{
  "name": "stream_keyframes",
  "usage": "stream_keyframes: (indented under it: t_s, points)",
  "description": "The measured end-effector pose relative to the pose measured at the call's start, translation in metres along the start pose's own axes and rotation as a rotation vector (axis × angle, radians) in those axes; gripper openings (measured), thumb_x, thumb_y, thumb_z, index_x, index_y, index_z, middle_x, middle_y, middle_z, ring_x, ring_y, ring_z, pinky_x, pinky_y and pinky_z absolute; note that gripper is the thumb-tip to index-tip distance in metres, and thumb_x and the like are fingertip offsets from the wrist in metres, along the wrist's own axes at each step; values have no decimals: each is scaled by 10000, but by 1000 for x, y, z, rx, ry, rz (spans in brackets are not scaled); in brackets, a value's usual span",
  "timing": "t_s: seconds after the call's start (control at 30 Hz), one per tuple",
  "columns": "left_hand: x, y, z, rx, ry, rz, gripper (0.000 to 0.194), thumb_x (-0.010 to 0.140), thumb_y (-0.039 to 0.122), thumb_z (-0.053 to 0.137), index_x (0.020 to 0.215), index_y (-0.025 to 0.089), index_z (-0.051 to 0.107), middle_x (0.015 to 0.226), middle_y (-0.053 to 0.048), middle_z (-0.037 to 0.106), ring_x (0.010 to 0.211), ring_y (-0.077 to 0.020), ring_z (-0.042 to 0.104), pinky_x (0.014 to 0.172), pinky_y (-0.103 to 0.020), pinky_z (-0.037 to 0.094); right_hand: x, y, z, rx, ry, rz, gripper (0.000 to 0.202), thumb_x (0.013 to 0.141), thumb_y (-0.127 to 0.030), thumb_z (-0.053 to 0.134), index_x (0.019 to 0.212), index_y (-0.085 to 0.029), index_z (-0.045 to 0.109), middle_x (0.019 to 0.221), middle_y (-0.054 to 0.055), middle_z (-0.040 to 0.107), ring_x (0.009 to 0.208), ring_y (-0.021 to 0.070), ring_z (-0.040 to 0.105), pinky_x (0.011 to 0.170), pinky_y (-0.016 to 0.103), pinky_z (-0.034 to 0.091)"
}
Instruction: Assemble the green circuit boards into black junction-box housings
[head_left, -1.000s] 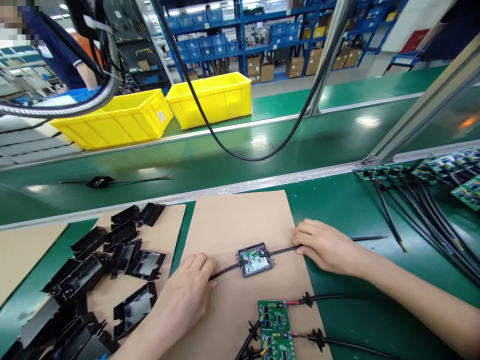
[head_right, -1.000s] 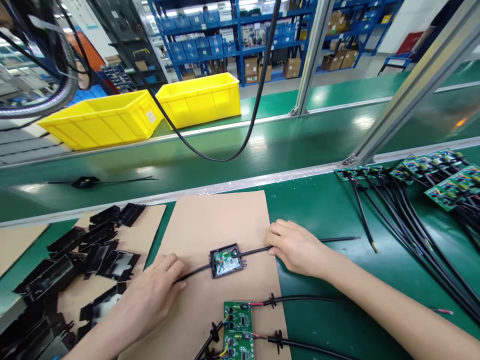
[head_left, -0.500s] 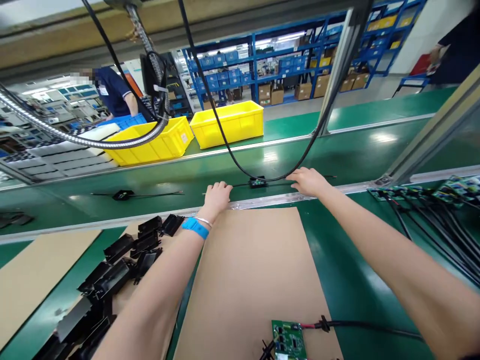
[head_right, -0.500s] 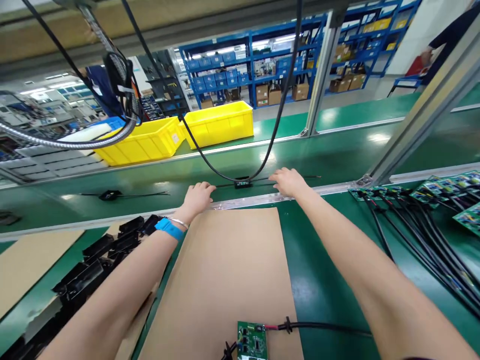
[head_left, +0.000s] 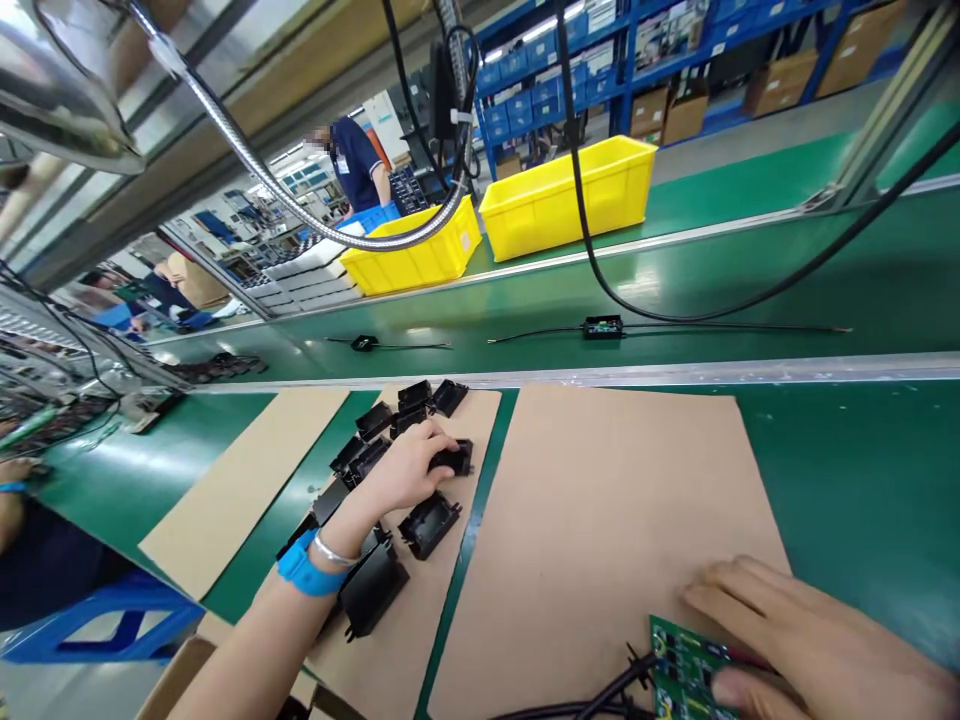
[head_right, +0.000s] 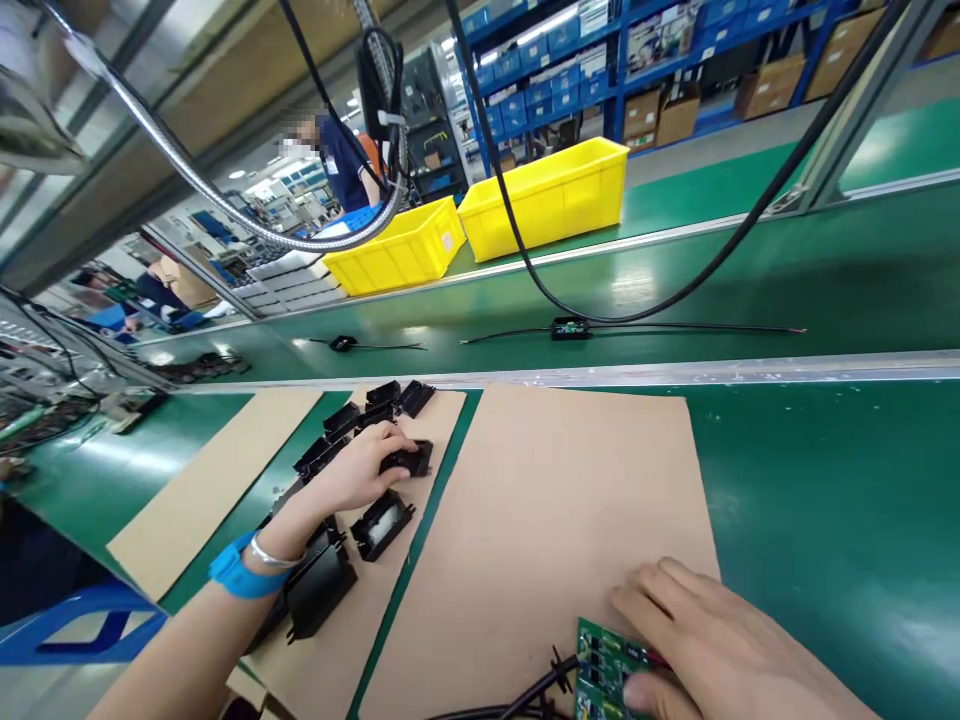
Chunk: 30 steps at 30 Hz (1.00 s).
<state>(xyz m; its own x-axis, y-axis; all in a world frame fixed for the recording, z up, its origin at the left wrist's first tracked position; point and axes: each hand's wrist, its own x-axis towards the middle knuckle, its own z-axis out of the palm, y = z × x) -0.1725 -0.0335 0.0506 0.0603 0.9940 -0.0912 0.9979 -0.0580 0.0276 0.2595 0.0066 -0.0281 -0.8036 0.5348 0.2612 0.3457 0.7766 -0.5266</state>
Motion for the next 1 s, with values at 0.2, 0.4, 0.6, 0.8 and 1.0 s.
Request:
stream_keyframes:
  t_s: [0.2, 0.4, 0.6, 0.8, 1.0]
  points:
    - [36, 45, 31, -47, 48, 139, 125, 901, 205, 574, 970, 178, 675, 986, -82, 631, 954, -234, 616, 882, -359, 491, 22, -17, -27, -30, -403, 196, 20, 858, -224, 584, 872, -213, 593, 940, 54, 611, 905, 244, 573, 765, 394, 478]
    - [51, 138, 44, -103, 83, 278, 286, 881, 76, 499, 1074, 213, 659, 945, -70, 628, 876, -227, 613, 793, -352, 487, 27, -21, -37, 43, -401, 219, 147, 896, -175, 515, 758, -196, 469, 870, 24, 585, 832, 189, 531, 708, 325, 428]
    - [64, 134, 41, -148, 184, 219, 420, 810, 5, 504, 1190, 168, 579, 946, -86, 624, 884, -247, 593, 775, -364, 505, 18, -13, -29, -17, -334, 208, 45, 889, -205, 514, 857, -198, 545, 1226, 110, 565, 1174, 304, 482, 913, 475, 422]
    - [49, 130, 32, -258, 315, 233, 346, 899, 36, 411, 1189, 176, 538, 1048, -90, 622, 968, -235, 567, 860, -398, 496, 28, 0, -11, 47, -325, 17, 131, 862, -266, 570, 977, -204, 582, 1568, 92, 305, 1470, 314, 126, 1146, 560, 169]
    - [30, 155, 50, -367, 230, 433, 295, 898, 90, 471, 1162, 196, 547, 1007, -52, 661, 913, -183, 609, 832, -319, 524, 70, -7, -4, 138, -337, -213, 36, 855, -217, 579, 830, -192, 571, 1260, 65, 613, 1221, 227, 504, 1045, 402, 345]
